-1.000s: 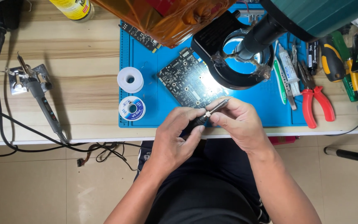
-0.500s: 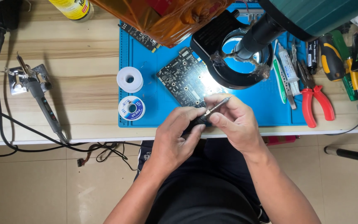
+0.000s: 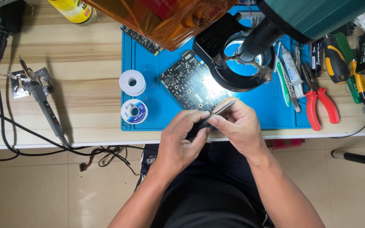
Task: Soldering and repairing components on a circuit board using various tools like a soldering iron, pliers, and a screwdriver under a magnifier.
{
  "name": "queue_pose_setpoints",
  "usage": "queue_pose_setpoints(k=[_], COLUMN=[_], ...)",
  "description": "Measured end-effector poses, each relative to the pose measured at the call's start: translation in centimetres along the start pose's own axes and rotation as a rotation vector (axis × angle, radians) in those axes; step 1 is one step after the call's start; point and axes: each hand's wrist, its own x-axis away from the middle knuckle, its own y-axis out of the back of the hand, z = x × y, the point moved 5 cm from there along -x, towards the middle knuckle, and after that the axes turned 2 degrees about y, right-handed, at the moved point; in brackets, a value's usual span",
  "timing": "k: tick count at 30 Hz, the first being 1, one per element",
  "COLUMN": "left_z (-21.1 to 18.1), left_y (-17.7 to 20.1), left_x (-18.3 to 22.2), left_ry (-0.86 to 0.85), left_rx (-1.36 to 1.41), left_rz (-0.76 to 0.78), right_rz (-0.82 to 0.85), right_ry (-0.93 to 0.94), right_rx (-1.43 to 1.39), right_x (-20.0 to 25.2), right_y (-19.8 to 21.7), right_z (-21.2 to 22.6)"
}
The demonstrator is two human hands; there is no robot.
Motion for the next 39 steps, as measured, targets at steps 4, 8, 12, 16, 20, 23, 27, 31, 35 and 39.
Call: queue_pose_setpoints(k=[4, 8, 12, 16, 20, 23, 27, 31, 35, 39], left_z=[-0.2, 0.2, 1.0, 1.2, 1.5, 1.4, 2.1, 2.0, 2.0, 2.0], left_y=[0.0, -0.2, -0.4, -0.4, -0.2, -0.1, 0.1, -0.1, -0.1, -0.2], left_x=[0.0, 0.5, 1.0, 1.1, 1.3, 1.5, 1.7, 2.0, 2.3, 2.4], left_ry=[-0.007, 0.002, -0.007, -0.022, 0.002, -0.002, 0.003, -0.034, -0.045, -0.043], left_rx=[-0.004, -0.015, -0.003, 0.009, 0.013, 0.023, 0.055, 0.061, 0.055, 0.063], left_rz=[0.003, -0.013, -0.002, 0.009, 0.011, 0.005, -0.007, -0.013, -0.004, -0.007], right_rz=[0.032, 0.005, 0.018, 0.027, 0.010, 0.029, 0.030, 0.035, 0.026, 0.037], right_ry=[0.016, 0.028, 0.031, 0.099, 0.038, 0.042, 0.052, 0.073, 0.056, 0.090], right_rx=[-0.105, 0.027, -0.079, 0.019, 0.045, 0.022, 0.014, 0.034, 0.097, 0.116], right_x=[-0.3, -0.1, 0.1, 0.3, 0.5, 0.8, 0.7, 0.7, 0.9, 0.9], right_y=[0.0, 0.1, 0.4, 0.0, -0.1, -0.2, -0.3, -0.4, -0.1, 0.2], right_z=[0.1, 0.5, -0.3, 1.2, 0.9, 1.3, 0.8, 1.4, 0.2, 0.5])
